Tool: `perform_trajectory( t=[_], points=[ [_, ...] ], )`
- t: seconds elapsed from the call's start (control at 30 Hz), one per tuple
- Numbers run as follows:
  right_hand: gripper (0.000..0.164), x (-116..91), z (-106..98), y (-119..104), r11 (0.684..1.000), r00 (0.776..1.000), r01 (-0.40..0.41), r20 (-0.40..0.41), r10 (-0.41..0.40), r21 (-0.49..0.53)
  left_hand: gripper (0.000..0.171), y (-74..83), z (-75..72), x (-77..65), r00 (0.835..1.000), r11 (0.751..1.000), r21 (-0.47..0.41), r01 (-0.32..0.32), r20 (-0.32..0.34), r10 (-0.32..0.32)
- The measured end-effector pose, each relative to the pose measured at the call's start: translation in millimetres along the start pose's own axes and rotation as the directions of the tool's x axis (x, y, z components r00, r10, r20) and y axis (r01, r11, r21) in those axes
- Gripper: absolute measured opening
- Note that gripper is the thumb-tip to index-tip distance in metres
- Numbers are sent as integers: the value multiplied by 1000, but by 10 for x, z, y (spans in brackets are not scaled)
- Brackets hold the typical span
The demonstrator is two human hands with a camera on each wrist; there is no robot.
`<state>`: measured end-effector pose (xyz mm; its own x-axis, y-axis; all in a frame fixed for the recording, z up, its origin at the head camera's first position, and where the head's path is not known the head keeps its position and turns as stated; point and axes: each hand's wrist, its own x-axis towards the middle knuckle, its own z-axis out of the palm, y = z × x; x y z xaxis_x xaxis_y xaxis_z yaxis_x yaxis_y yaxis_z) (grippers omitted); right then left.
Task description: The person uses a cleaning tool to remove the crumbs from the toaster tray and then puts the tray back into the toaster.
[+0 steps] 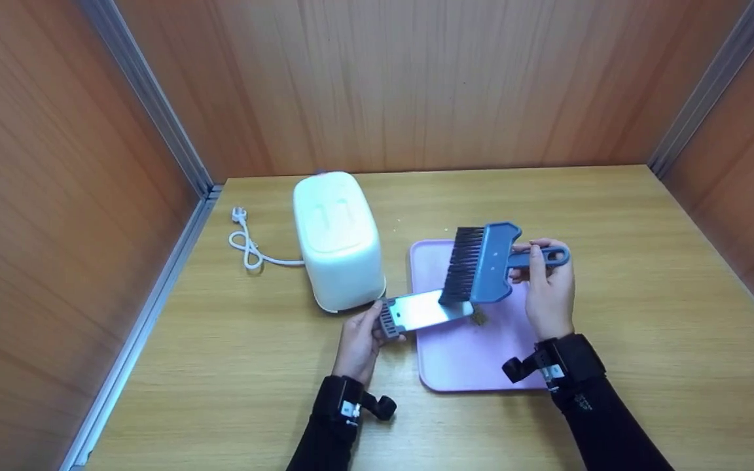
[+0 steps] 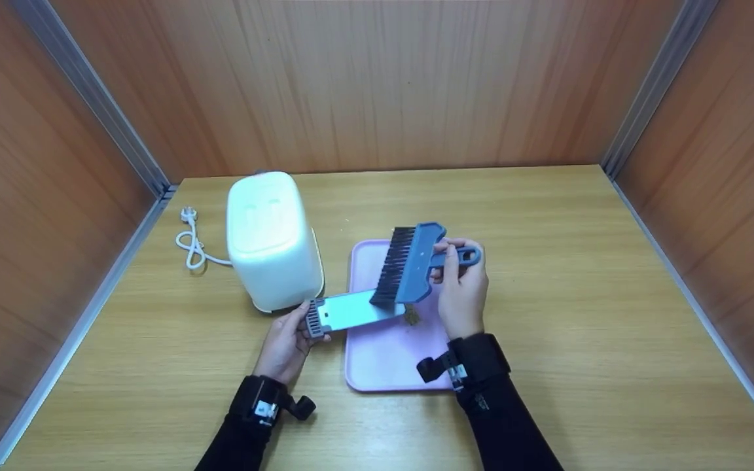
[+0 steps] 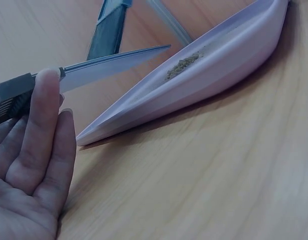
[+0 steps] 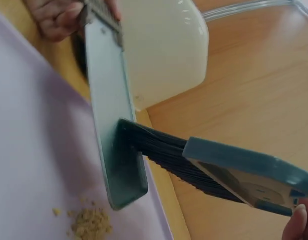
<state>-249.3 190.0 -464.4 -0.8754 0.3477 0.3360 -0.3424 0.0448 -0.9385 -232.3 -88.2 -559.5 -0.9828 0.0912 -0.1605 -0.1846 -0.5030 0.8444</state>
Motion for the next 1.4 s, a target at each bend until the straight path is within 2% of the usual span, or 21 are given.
perform_trajectory(
  t=[0.2,0.4,0.57,0.83,1.1,1.4],
  points=[
    [23,-23,-26,-150,988,999,35,14,-33,-153,41,10,6,12,1000,1000,9,-9,16,9],
    [28,-14,-72,-104,963,997,72,39,-64,-260,42,-4,-2,1,1000,1000,10,-1,11,1],
    [27,-60,-68,-163,950,996,86,63,-70,-300,43,-10,-5,8,1000,1000,10,-9,11,9],
    [27,-55,-102,-106,930,990,128,105,-97,-345,43,-15,-7,3,1000,1000,15,-16,9,15],
    [26,-36,-28,-196,878,966,230,210,-153,-420,42,-30,-18,-1,999,1000,3,-30,15,30],
    [26,-65,-4,-230,872,953,256,262,-154,-417,42,-21,-11,-9,1000,1000,5,-10,0,10]
  ],
)
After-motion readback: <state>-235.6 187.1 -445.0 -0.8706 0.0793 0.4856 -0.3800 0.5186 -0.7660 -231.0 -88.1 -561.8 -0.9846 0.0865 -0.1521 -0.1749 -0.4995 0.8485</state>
